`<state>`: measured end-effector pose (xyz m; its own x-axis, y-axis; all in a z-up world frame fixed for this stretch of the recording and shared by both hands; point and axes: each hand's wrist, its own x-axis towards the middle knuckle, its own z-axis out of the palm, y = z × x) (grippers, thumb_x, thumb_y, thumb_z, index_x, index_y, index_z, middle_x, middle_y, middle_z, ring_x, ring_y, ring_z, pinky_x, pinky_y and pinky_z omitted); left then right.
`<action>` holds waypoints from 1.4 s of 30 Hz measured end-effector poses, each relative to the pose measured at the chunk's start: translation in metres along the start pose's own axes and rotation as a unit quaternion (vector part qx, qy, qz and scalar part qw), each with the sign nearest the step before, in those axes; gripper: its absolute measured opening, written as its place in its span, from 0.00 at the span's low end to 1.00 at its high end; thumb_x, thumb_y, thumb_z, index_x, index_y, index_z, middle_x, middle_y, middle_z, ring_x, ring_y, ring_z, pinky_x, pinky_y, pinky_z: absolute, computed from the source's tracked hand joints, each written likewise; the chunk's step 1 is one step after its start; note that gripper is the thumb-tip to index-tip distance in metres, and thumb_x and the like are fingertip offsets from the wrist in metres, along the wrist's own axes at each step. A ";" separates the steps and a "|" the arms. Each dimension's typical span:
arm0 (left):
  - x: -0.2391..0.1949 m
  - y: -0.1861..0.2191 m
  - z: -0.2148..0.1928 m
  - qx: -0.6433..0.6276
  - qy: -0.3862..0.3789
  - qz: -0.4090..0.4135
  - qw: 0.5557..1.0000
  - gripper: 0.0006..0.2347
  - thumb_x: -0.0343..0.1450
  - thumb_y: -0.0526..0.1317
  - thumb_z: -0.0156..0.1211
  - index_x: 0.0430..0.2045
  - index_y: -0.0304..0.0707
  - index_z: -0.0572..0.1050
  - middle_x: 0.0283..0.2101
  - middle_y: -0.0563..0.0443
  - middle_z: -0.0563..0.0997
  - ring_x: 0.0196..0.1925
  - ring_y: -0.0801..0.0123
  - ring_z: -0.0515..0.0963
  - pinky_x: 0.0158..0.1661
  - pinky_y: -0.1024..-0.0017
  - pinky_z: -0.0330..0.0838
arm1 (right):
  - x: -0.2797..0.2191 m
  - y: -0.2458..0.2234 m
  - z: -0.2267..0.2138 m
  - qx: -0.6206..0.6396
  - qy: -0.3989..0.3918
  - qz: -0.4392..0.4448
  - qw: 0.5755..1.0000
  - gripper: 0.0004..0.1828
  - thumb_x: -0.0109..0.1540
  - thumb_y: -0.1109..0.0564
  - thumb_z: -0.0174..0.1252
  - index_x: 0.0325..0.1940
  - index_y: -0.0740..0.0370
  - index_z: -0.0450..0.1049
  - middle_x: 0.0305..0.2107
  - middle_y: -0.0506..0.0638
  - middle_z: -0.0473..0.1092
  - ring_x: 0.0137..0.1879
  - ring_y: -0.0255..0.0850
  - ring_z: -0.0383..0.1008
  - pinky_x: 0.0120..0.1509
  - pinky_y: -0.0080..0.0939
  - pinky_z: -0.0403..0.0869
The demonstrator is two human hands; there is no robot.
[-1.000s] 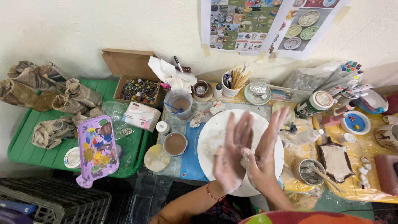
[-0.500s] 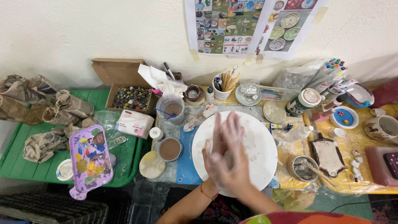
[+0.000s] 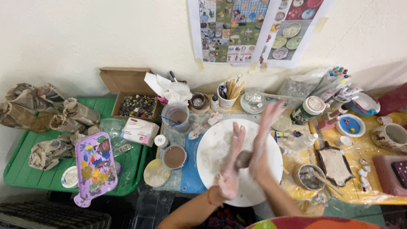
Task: The person molds clay by hand on a circular plate, shaping it into a small vessel. They dip their fingers into water and use a wooden stick to smooth the clay's surface.
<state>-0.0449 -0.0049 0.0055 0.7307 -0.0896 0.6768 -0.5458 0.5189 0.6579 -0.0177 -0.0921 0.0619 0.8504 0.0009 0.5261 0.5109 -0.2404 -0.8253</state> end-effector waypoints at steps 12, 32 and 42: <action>0.030 0.011 0.009 -0.048 -0.001 -0.132 0.990 0.39 0.75 0.69 0.19 0.78 0.45 0.37 0.84 0.48 0.37 0.86 0.58 0.36 0.81 0.57 0.31 | -0.045 0.025 0.018 0.041 -0.038 -0.030 0.998 0.35 0.75 0.51 0.34 0.84 0.63 0.33 0.78 0.69 0.24 0.83 0.61 0.27 0.83 0.58 0.38; 0.034 -0.023 -0.026 -0.171 0.018 -0.173 0.970 0.42 0.75 0.72 0.16 0.79 0.43 0.35 0.83 0.42 0.38 0.85 0.56 0.42 0.79 0.55 0.35 | -0.051 0.043 0.003 -0.024 -0.112 0.091 0.989 0.43 0.71 0.34 0.29 0.83 0.59 0.31 0.81 0.58 0.26 0.86 0.53 0.29 0.85 0.53 0.36; 0.041 -0.030 -0.028 -0.038 0.004 -0.211 0.977 0.45 0.73 0.74 0.12 0.77 0.33 0.34 0.83 0.48 0.32 0.84 0.64 0.32 0.78 0.63 0.28 | -0.065 0.084 0.018 -0.026 -0.035 0.105 0.994 0.41 0.73 0.32 0.28 0.86 0.53 0.33 0.82 0.60 0.23 0.84 0.59 0.34 0.81 0.54 0.52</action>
<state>0.0129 0.0000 0.0042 0.8870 -0.3027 0.3487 -0.1643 0.4989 0.8509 -0.0279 -0.0952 -0.0452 0.9452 0.0117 0.3262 0.3152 -0.2919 -0.9030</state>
